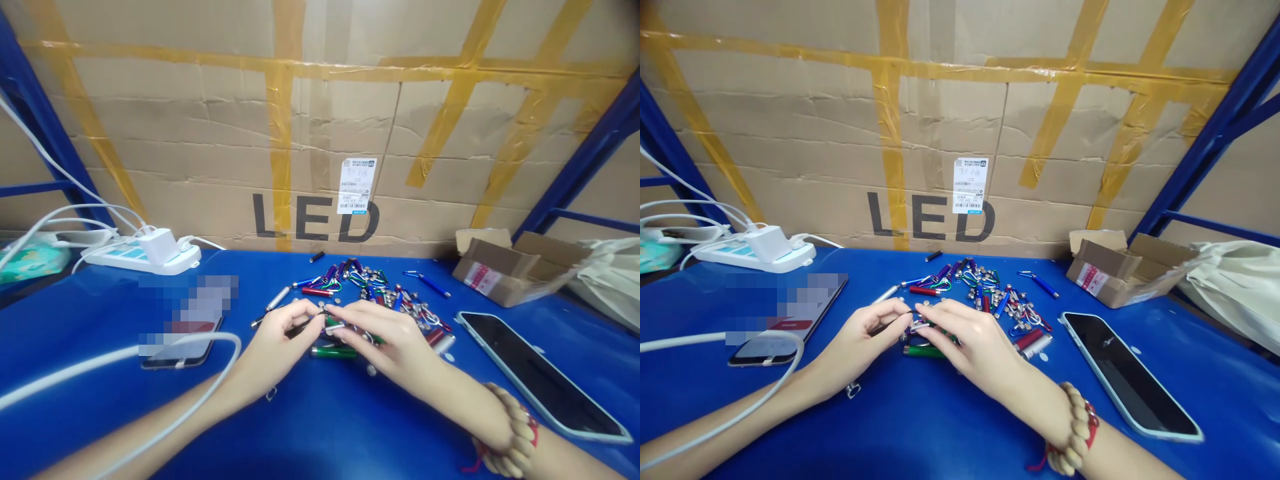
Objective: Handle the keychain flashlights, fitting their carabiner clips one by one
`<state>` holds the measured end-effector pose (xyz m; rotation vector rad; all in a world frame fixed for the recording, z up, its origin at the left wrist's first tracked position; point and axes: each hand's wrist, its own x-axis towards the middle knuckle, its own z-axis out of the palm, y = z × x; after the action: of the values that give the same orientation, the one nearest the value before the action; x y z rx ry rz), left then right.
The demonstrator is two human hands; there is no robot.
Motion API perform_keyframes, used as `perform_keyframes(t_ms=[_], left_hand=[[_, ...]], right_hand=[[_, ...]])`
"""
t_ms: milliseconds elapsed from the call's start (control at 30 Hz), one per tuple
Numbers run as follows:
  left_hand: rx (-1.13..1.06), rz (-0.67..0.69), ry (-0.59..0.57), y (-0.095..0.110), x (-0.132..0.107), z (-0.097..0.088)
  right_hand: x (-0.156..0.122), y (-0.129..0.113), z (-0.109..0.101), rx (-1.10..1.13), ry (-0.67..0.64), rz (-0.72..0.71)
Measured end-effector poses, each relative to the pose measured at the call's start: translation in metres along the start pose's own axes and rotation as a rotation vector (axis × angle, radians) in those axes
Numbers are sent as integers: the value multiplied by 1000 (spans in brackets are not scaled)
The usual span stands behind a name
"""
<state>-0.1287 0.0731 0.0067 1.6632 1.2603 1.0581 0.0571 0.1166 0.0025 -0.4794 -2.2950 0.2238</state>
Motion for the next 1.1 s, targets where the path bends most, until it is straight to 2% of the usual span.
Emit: perform_keyframes(t_ms=[233,400,500,833,1100], left_hand=[[121,57,-4,-2,3,-2],[246,131,-47,-6,4,-3],[288,151,-41,-8,4,-3],[301,179,-40,-6,5,-3],[364,195,-9,-7,2,0]], right_hand=[[-1,3,2,-56,-124,30],[-3,7,3,-119,-183,-59],[-5,9,5,-139,-183,-83],[-3,6,8,-74,-175,-4],[-5,6,10,-107,-141,-35]])
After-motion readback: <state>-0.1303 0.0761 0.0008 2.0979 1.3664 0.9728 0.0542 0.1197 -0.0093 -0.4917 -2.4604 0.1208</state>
